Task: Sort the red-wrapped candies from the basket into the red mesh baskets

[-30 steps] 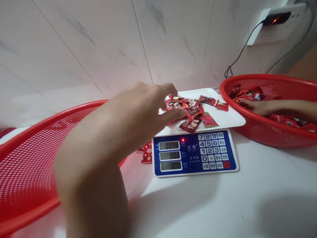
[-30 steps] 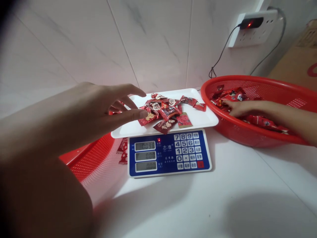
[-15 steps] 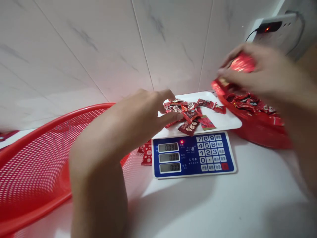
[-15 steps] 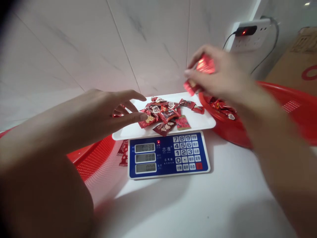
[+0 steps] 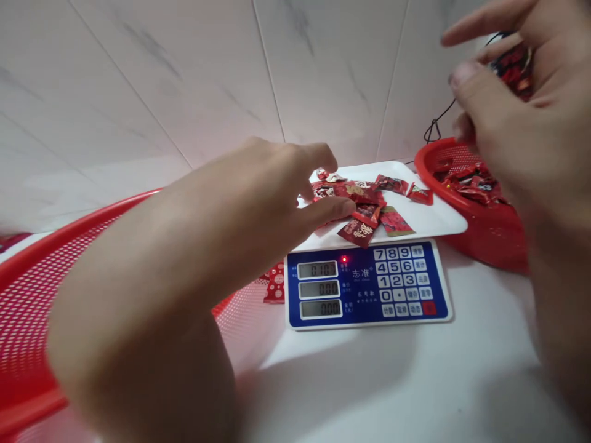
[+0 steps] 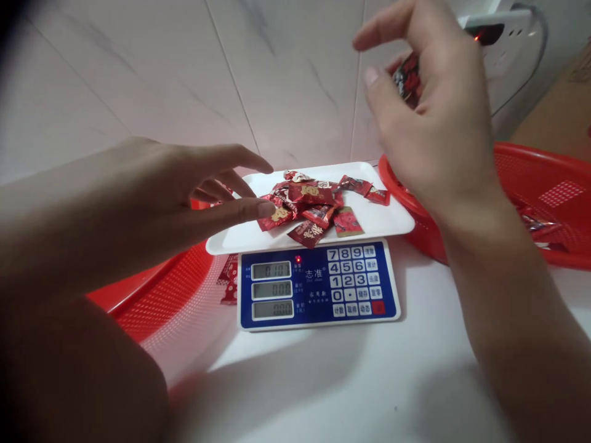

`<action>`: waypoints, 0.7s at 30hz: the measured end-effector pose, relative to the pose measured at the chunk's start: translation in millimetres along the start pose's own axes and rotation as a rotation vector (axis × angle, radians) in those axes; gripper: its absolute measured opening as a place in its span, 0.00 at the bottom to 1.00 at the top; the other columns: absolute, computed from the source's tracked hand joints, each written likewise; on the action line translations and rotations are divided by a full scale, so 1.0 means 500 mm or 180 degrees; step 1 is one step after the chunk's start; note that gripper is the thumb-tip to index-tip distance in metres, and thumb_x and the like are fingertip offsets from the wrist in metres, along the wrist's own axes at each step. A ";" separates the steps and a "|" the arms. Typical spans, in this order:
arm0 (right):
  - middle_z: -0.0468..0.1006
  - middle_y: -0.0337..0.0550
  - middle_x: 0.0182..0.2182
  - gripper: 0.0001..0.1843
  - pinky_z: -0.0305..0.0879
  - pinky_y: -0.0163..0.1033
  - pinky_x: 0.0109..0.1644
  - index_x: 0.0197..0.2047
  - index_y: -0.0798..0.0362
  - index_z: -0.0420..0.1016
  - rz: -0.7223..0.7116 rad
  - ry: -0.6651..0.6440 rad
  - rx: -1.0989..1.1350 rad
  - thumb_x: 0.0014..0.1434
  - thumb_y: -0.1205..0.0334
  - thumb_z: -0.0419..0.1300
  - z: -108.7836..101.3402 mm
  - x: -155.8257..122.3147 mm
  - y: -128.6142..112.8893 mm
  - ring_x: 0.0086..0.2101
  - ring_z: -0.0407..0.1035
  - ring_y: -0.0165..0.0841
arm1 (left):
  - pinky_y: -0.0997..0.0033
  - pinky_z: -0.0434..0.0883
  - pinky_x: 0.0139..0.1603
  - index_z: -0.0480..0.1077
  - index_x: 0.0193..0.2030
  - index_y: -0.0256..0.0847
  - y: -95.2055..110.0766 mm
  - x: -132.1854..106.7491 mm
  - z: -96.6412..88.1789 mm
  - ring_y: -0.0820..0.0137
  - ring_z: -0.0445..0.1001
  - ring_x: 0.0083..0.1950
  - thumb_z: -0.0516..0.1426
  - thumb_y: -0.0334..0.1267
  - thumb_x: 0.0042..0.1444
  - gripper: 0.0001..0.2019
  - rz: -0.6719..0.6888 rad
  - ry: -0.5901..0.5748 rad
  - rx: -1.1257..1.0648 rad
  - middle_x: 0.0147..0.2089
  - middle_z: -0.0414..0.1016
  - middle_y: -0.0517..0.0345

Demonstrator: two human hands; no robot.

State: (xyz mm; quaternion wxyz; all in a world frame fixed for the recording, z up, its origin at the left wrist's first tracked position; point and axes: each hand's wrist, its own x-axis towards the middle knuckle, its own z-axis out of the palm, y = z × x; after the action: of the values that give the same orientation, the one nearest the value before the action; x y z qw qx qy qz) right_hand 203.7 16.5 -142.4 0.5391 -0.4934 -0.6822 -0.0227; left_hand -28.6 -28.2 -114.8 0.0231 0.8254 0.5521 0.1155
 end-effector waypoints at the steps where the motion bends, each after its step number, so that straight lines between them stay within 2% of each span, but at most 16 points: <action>1: 0.74 0.42 0.44 0.20 0.61 0.40 0.33 0.57 0.47 0.75 -0.0042 0.0019 0.0004 0.64 0.67 0.55 -0.003 -0.001 -0.001 0.30 0.67 0.29 | 0.67 0.69 0.31 0.73 0.56 0.52 0.000 -0.001 0.001 0.62 0.78 0.35 0.54 0.62 0.60 0.25 0.0031 0.0003 0.0071 0.40 0.82 0.55; 3: 0.75 0.43 0.45 0.20 0.63 0.40 0.34 0.57 0.48 0.75 -0.0110 0.0000 0.0062 0.63 0.68 0.55 -0.001 -0.005 -0.001 0.30 0.67 0.30 | 0.68 0.69 0.30 0.73 0.56 0.53 0.002 -0.004 0.003 0.63 0.78 0.34 0.53 0.62 0.60 0.25 0.0082 0.0045 0.0219 0.40 0.82 0.57; 5: 0.76 0.43 0.44 0.19 0.64 0.42 0.36 0.55 0.45 0.76 -0.0119 -0.0076 0.0084 0.64 0.67 0.55 0.006 -0.009 0.001 0.31 0.68 0.33 | 0.68 0.70 0.31 0.73 0.56 0.54 0.004 -0.008 0.004 0.64 0.79 0.35 0.53 0.62 0.61 0.24 0.0109 0.0110 0.0180 0.39 0.81 0.58; 7: 0.77 0.43 0.45 0.18 0.66 0.44 0.38 0.53 0.41 0.75 -0.0123 -0.0153 0.0070 0.64 0.66 0.54 0.011 -0.011 0.002 0.34 0.70 0.36 | 0.67 0.70 0.32 0.73 0.56 0.54 0.005 -0.010 0.005 0.64 0.79 0.34 0.53 0.62 0.61 0.23 0.0116 0.0158 0.0126 0.38 0.81 0.59; 10: 0.77 0.44 0.47 0.16 0.66 0.44 0.42 0.51 0.40 0.75 -0.0139 -0.0184 0.0029 0.64 0.66 0.55 0.014 -0.012 0.002 0.41 0.72 0.39 | 0.67 0.71 0.34 0.73 0.56 0.54 0.005 -0.011 0.007 0.64 0.79 0.35 0.53 0.61 0.61 0.23 0.0135 0.0182 0.0129 0.37 0.80 0.59; 14: 0.77 0.43 0.47 0.20 0.66 0.43 0.42 0.52 0.40 0.75 -0.0115 -0.0180 -0.0044 0.62 0.70 0.54 0.012 -0.010 -0.003 0.42 0.72 0.37 | 0.67 0.72 0.34 0.73 0.56 0.53 0.003 -0.010 0.008 0.64 0.79 0.36 0.52 0.62 0.61 0.24 0.0122 0.0183 0.0180 0.37 0.80 0.59; 19: 0.77 0.43 0.48 0.25 0.67 0.41 0.41 0.53 0.48 0.77 -0.0132 -0.0129 -0.0060 0.57 0.77 0.53 0.016 -0.008 -0.005 0.39 0.72 0.34 | 0.69 0.71 0.29 0.72 0.55 0.56 -0.001 -0.006 0.006 0.64 0.80 0.34 0.53 0.60 0.61 0.21 0.0246 0.0139 0.0233 0.37 0.81 0.60; 21: 0.76 0.42 0.47 0.28 0.68 0.40 0.43 0.53 0.49 0.77 -0.0113 -0.0146 -0.0042 0.56 0.80 0.51 0.020 -0.009 -0.003 0.39 0.73 0.32 | 0.69 0.71 0.29 0.72 0.55 0.56 -0.001 -0.005 0.004 0.64 0.80 0.33 0.54 0.61 0.61 0.21 0.0234 0.0109 0.0230 0.37 0.81 0.60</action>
State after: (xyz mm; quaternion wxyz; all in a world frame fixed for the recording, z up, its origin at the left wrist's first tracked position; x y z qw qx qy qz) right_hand 195.2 18.2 -149.1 0.5196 -0.4851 -0.7029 -0.0254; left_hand -29.3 -30.0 -117.4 -0.0204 0.8433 0.5256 0.1105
